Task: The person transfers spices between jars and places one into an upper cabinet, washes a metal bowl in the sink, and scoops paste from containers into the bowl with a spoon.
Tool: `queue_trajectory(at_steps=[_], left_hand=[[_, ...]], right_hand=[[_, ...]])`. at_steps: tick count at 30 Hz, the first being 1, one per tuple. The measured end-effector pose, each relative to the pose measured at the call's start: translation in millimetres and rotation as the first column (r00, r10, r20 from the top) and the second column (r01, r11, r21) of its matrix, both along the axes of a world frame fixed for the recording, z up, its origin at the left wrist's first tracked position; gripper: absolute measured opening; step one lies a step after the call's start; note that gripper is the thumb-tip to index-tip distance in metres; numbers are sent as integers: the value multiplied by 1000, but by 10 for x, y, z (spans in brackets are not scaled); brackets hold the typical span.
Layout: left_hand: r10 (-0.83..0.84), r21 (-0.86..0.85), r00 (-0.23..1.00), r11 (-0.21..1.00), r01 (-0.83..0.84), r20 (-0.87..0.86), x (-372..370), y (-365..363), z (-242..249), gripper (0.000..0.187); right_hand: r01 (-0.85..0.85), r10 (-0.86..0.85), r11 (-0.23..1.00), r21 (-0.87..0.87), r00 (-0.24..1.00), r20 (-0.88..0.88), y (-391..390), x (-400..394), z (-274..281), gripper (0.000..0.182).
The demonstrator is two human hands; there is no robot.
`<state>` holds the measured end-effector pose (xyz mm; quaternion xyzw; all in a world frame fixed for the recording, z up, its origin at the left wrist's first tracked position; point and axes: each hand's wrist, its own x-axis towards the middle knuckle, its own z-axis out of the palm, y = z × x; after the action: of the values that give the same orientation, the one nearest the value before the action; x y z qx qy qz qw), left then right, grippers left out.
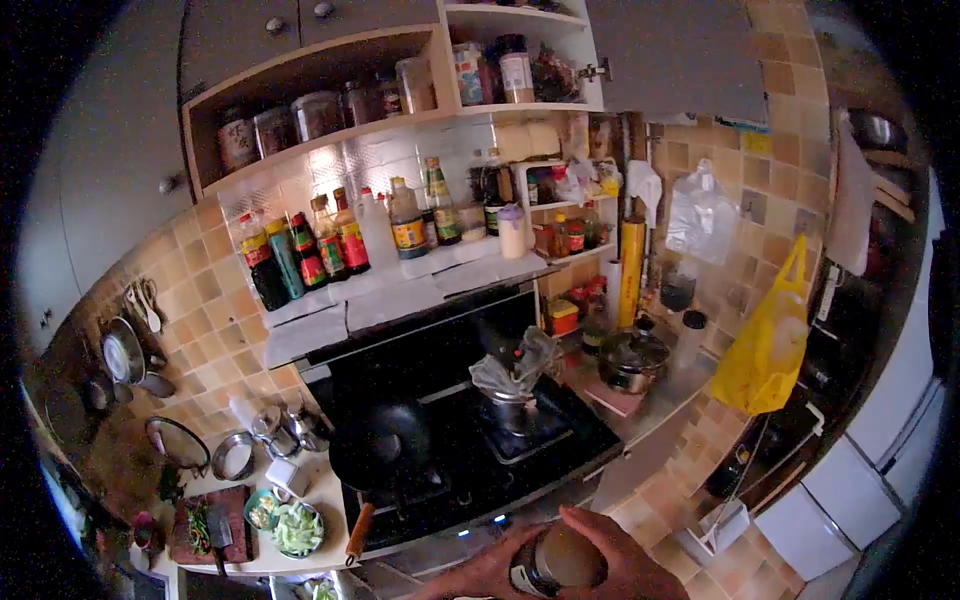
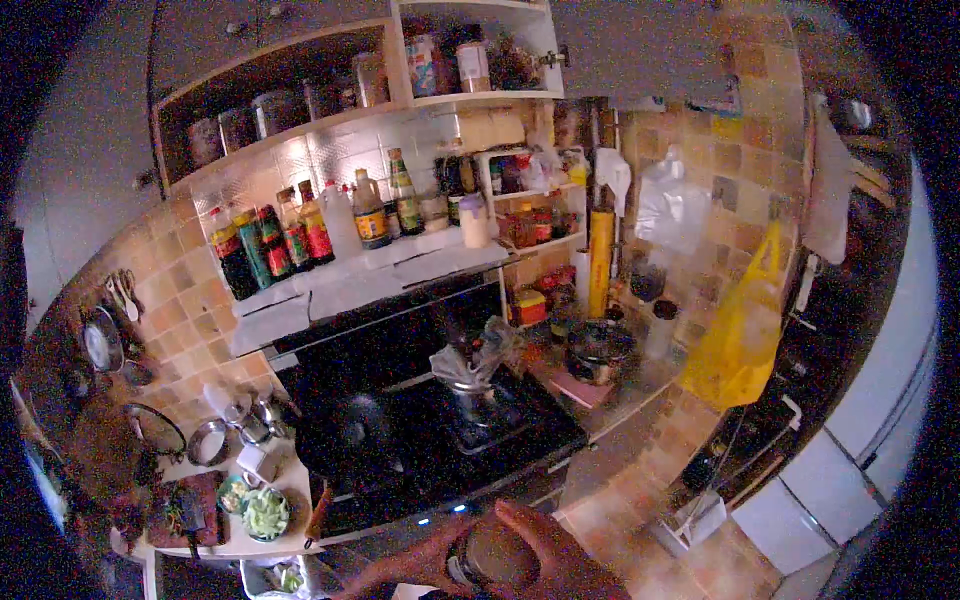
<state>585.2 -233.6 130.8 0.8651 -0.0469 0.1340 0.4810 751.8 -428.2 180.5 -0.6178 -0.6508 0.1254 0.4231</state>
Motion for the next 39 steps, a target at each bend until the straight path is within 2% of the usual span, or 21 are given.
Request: queue_trajectory(at_steps=[1, 3, 4, 6, 8, 9, 12, 13, 14, 15, 16, 18, 19, 21, 24, 27, 31, 34, 37, 38, 39], left_hand=[[126, 0, 988, 992, -126, -95, 53, 17, -66, 120], [227, 105, 968, 971, -216, -108, 95, 79, -13, 119], [278, 152, 954, 953, -260, -112, 133, 87, 71, 118], [376, 147, 926, 915, -375, 26, 220, 142, -202, 117], [400, 84, 907, 907, -413, 133, 257, 280, -301, 116], [425, -86, 905, 902, -424, -6, 245, 258, -209, 117], [568, -665, 814, 655, -358, 121, 242, 258, -387, 120], [666, -560, 737, 656, -507, 113, 82, 441, -862, 122], [751, -751, 660, 445, -488, 17, -64, 646, -1529, 123], [791, -612, 609, 509, -606, 55, -11, 652, -1273, 119], [822, -452, 560, 540, -710, 103, 55, 608, -1014, 117], [883, -432, 424, 469, -770, 202, 215, 550, -921, 114], [866, -333, 450, 499, -800, 216, 309, 519, -835, 114], [833, -122, 503, 538, -834, 231, 515, 427, -502, 114], [892, -387, 407, 452, -804, 198, 983, 212, -144, 98], [874, -445, 372, 481, -755, 313, 1411, 151, 206, 90], [834, -510, 298, 527, -680, 464, 1865, 201, 582, 80], [828, -760, 326, 553, -341, 456, 1837, 469, 621, 65], [900, -625, 97, 369, -688, 425, 1760, 16, 637, 60], [956, -610, 23, 205, -765, 293, 1689, -108, 612, 58], [972, -638, -8, 149, -756, 236, 1625, -203, 567, 56]], right_hand=[[8, -8, 1000, -3, 999, -32, 90, 67, -27, 101], [35, -35, 999, -2, 995, -93, 279, 167, -61, 98], [31, -30, 999, 37, 999, -41, 378, 216, -35, 96], [18, -25, 993, 116, 998, 61, 579, 310, 24, 94], [-21, 19, 983, 183, 1000, 10, 717, 427, 22, 95], [-40, 44, 975, 216, 999, -14, 776, 481, 21, 96], [-1, 103, 940, 342, 954, -281, 910, 497, -35, 102], [-12, -26, 917, 398, 996, 88, 930, 594, -83, 107], [-55, 43, 938, 343, 998, 43, 1025, 638, -230, 112], [-97, 104, 953, 288, 995, -9, 1131, 651, -219, 116], [-153, 197, 960, 237, 964, -176, 1143, 626, -178, 120], [-251, 301, 946, 204, 914, -271, 1222, 771, -250, 123], [-305, 352, 933, 192, 883, -310, 1274, 883, -257, 125], [-355, 415, 896, 267, 883, -219, 1406, 1078, -154, 127], [-398, 455, 880, 260, 863, -219, 1531, 1449, 38, 126], [-446, 513, 858, 256, 772, -376, 1639, 1864, 16, 119], [-339, 455, 885, 318, 772, -444, 1837, 2534, 125, 99], [-119, 348, 895, 429, 788, -508, 2088, 3148, 412, 85], [111, 304, 782, 613, 790, -532, 2409, 3788, 1025, 71], [165, 323, 705, 690, 791, -519, 2554, 3978, 1364, 66], [187, 359, 609, 771, 802, -478, 2705, 4114, 1779, 62]])
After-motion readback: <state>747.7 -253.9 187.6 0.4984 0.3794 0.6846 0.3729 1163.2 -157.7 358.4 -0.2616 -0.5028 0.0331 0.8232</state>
